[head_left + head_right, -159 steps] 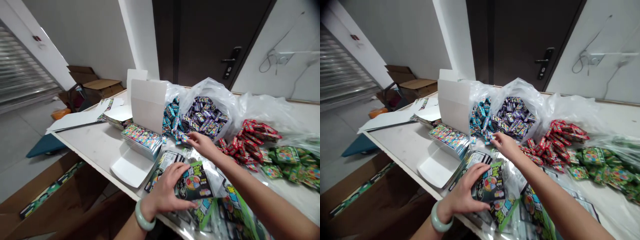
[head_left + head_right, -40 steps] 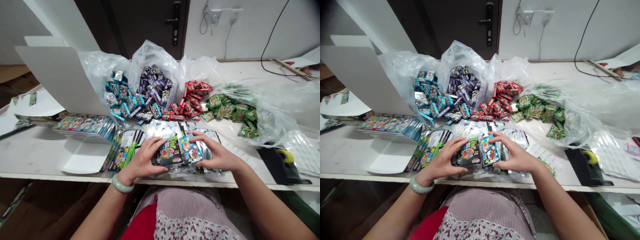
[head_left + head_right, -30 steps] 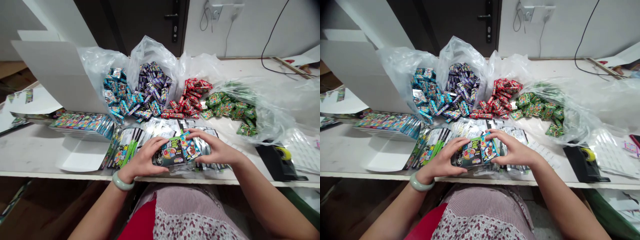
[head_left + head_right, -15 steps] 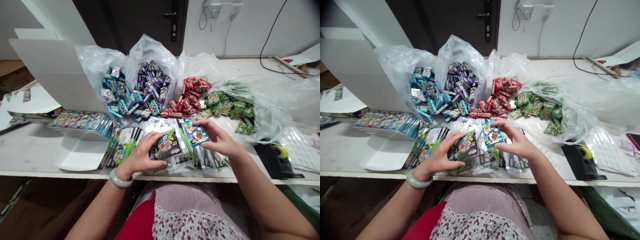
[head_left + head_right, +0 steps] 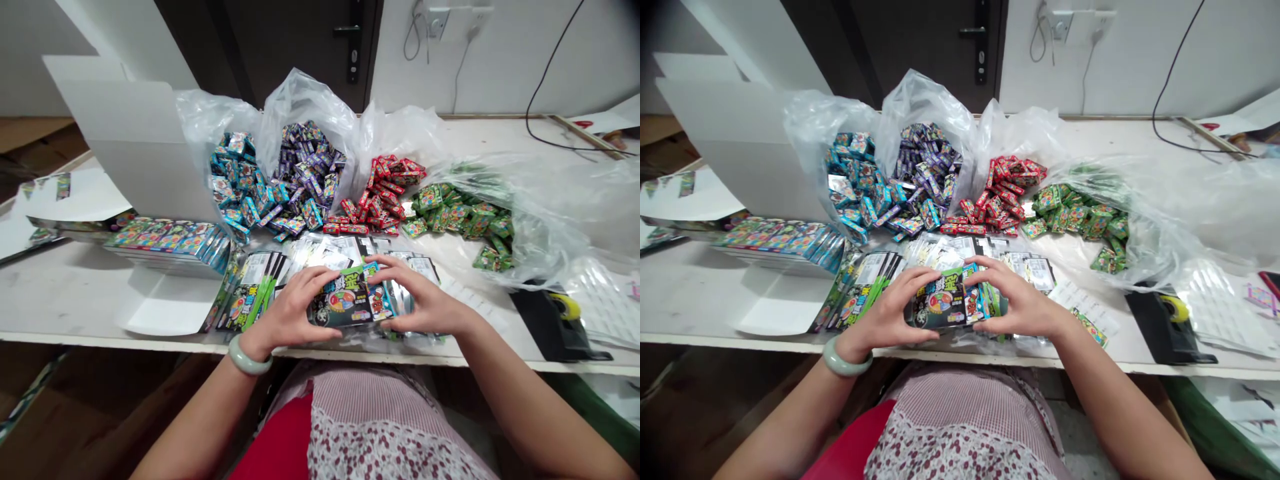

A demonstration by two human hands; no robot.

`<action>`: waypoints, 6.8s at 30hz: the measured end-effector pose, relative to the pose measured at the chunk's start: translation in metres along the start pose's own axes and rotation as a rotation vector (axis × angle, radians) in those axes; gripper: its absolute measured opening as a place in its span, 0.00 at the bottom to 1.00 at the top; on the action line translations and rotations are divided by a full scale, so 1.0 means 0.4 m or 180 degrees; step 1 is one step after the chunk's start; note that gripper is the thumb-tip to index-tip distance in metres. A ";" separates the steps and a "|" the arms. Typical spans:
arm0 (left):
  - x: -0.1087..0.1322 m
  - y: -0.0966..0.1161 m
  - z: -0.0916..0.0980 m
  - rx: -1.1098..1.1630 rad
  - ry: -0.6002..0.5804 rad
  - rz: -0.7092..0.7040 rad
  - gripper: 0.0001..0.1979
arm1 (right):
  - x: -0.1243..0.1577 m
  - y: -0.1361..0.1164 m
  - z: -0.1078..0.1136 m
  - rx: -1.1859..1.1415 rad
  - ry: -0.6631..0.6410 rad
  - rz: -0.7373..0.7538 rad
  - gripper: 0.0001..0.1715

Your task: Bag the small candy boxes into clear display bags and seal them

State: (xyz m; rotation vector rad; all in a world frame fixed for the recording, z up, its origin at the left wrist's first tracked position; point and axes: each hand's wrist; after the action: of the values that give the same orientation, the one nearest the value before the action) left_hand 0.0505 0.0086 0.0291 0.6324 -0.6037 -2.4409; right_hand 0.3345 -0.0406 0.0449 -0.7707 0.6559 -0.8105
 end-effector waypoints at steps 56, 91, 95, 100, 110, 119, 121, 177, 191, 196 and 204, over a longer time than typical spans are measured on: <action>-0.047 0.073 -0.131 0.2706 0.1516 0.1401 0.06 | 0.024 0.004 -0.133 -0.1380 0.1999 -0.0889 0.07; -0.075 0.073 -0.053 0.2692 0.0599 0.1498 0.08 | -0.037 -0.058 -0.086 -0.0908 0.1170 -0.1300 0.07; -0.079 0.072 -0.057 0.2671 0.0566 0.1253 0.08 | -0.025 -0.061 -0.075 -0.0718 0.1048 -0.1141 0.07; -0.062 0.064 -0.057 0.2439 0.0431 0.0869 0.06 | 0.012 -0.044 -0.076 -0.0683 0.1016 -0.0740 0.06; -0.009 0.059 -0.094 0.2173 0.0597 0.0617 0.04 | 0.051 -0.024 -0.166 -0.0279 0.1851 -0.0326 0.05; -0.016 0.057 -0.074 0.1916 0.0437 0.0585 0.07 | 0.051 -0.028 -0.160 -0.0318 0.1859 -0.0270 0.09; -0.019 0.057 -0.078 0.1792 0.0494 0.0590 0.08 | 0.045 -0.041 -0.160 -0.0227 0.1882 -0.0245 0.09; -0.077 0.064 -0.155 0.2036 0.1042 0.0585 0.08 | -0.113 -0.032 0.018 -0.0748 -0.0468 -0.1335 0.07; 0.027 0.100 -0.145 0.3010 0.0004 0.1238 0.18 | -0.082 0.020 -0.026 -0.2812 -0.0534 -0.2675 0.16; 0.124 0.104 0.085 0.1784 0.0835 0.1178 0.18 | -0.072 0.009 0.002 -0.2158 -0.0059 -0.2276 0.16; 0.225 -0.202 0.452 -0.2326 0.1685 0.0992 0.17 | -0.131 0.039 -0.089 -0.1628 0.0058 -0.2030 0.17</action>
State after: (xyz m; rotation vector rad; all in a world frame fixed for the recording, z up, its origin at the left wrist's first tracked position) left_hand -0.1463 0.0663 0.1013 0.7456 0.3686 -1.8809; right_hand 0.2860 -0.0026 0.0237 -1.4822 0.6464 -1.2471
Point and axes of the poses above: each hand's wrist, its own x-axis away from the middle knuckle, its own z-axis out of the back of the hand, y = z × x, and after that the axes turned 4 degrees about -x, right-handed
